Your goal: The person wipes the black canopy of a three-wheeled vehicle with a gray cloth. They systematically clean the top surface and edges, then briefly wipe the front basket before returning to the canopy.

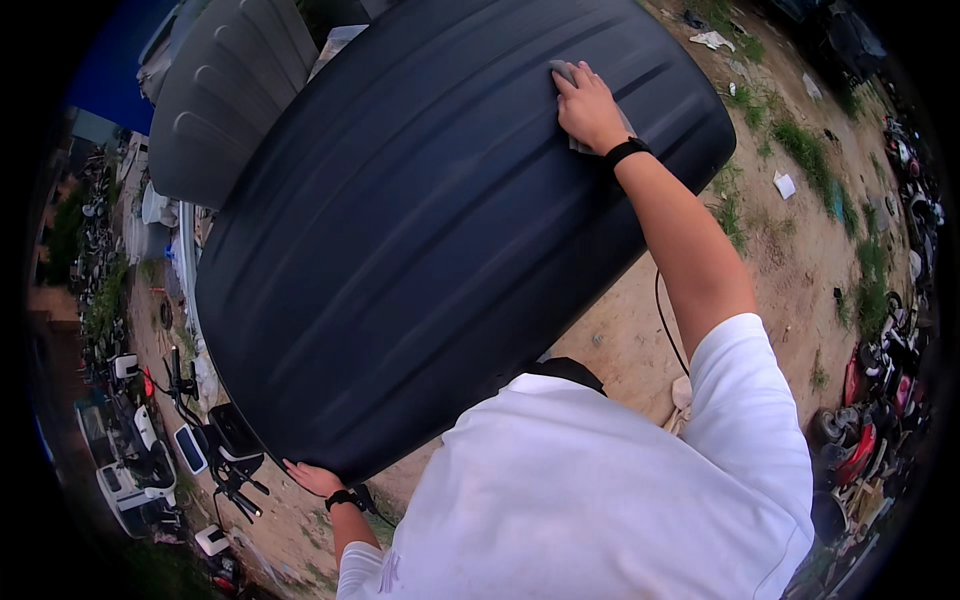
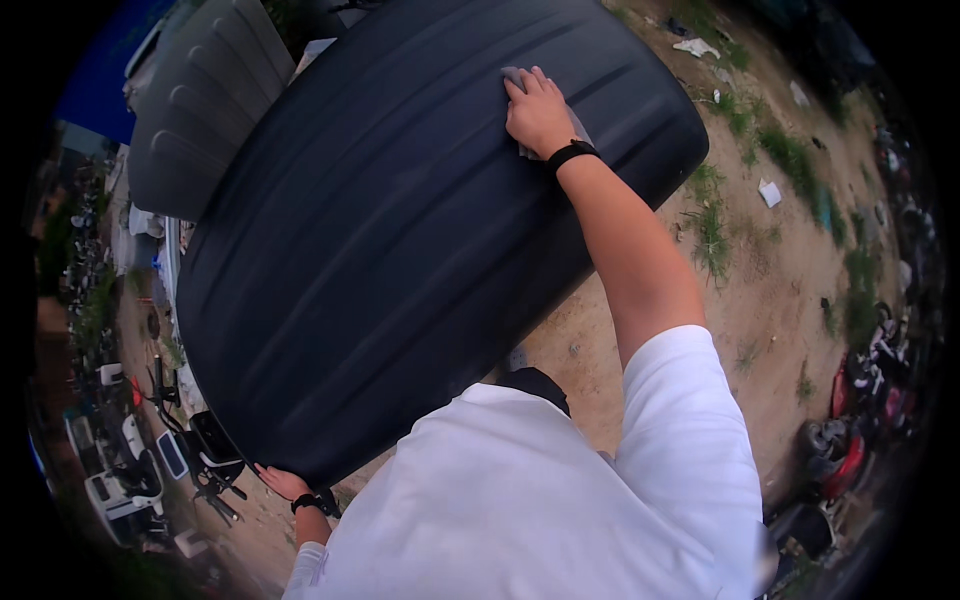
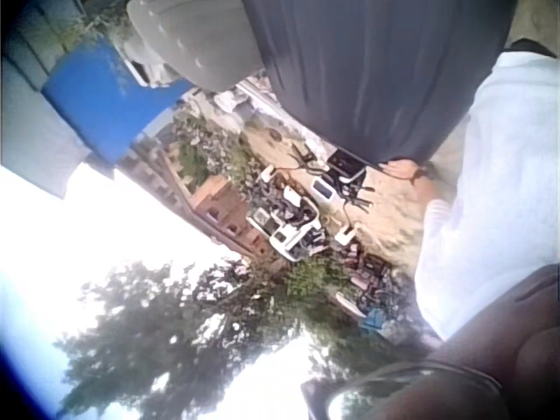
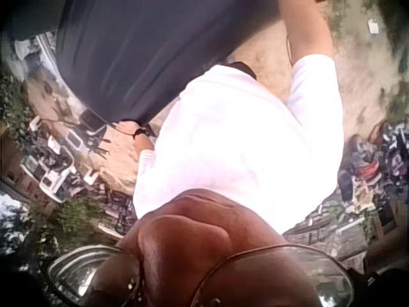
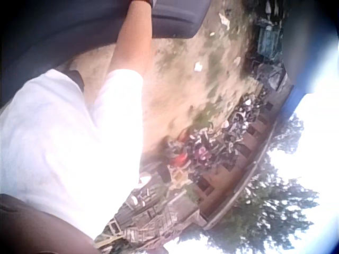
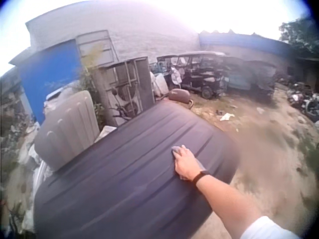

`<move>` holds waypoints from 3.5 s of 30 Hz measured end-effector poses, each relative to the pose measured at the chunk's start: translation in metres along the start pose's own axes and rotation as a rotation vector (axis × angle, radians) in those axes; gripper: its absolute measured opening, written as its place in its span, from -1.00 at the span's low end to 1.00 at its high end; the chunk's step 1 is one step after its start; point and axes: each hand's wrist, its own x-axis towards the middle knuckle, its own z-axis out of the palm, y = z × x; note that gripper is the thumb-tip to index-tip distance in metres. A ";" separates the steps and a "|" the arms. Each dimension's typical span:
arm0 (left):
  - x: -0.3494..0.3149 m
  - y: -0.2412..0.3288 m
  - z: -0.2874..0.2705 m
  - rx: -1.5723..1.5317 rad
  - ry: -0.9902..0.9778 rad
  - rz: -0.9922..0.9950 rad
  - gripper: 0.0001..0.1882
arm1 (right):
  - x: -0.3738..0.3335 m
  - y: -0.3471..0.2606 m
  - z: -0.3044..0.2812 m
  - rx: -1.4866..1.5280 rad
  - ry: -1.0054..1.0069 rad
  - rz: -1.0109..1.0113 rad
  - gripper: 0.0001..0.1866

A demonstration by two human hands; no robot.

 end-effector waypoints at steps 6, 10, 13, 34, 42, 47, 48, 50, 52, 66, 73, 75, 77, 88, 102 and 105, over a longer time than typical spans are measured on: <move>-0.005 -0.016 0.019 0.199 0.069 0.063 -0.49 | -0.046 -0.173 -0.017 0.210 -0.074 -0.306 -0.52; -0.010 -0.021 0.022 0.344 0.038 0.071 -0.49 | -0.090 -0.290 -0.025 0.498 -0.118 -0.495 -0.48; -0.011 -0.008 0.018 0.200 0.030 -0.011 -0.48 | -0.120 -0.373 -0.019 0.612 -0.184 -0.682 -0.50; -0.023 0.037 -0.009 -0.125 0.037 -0.300 -0.44 | -0.167 -0.589 0.011 0.617 -0.215 -0.958 -0.65; -0.025 0.040 -0.008 -0.185 0.092 -0.261 -0.44 | -0.129 -0.360 -0.054 0.250 -0.427 -0.919 -0.49; -0.021 0.034 -0.003 -0.170 0.139 -0.186 -0.45 | -0.099 -0.214 -0.078 0.117 -0.418 -0.602 -0.45; -0.020 0.032 -0.003 -0.153 0.138 -0.183 -0.46 | -0.094 -0.188 -0.080 0.097 -0.402 -0.554 -0.47; -0.020 0.030 -0.005 -0.161 0.120 -0.192 -0.47 | -0.085 -0.138 -0.084 0.059 -0.372 -0.444 -0.51; -0.022 0.020 -0.001 -0.140 0.121 -0.196 -0.47 | -0.073 -0.086 -0.076 0.019 -0.323 -0.338 -0.49; -0.010 -0.012 0.019 0.206 0.075 -0.051 -0.50 | -0.047 -0.178 -0.023 0.378 -0.150 -0.536 -0.63; 0.000 -0.022 0.029 0.413 0.004 -0.009 -0.49 | -0.143 -0.418 -0.012 0.538 -0.318 -0.963 -0.63; 0.000 -0.055 0.023 0.217 0.016 -0.174 -0.40 | -0.177 -0.464 -0.030 0.636 -0.528 -1.143 -0.61; 0.000 -0.002 0.033 -0.012 -0.031 -0.352 -0.40 | -0.192 -0.470 -0.028 0.557 -0.545 -1.123 -0.61; -0.024 0.034 0.005 -0.068 0.022 -0.393 -0.41 | -0.192 -0.395 -0.053 0.679 -0.481 -1.187 -0.53; -0.038 0.027 -0.040 -0.162 -0.031 -0.122 -0.30 | -0.232 -0.606 -0.047 0.691 -0.561 -1.357 -0.48; -0.036 0.005 -0.057 -0.338 -0.118 -0.059 -0.33 | -0.256 -0.679 -0.035 0.669 -0.544 -1.443 -0.52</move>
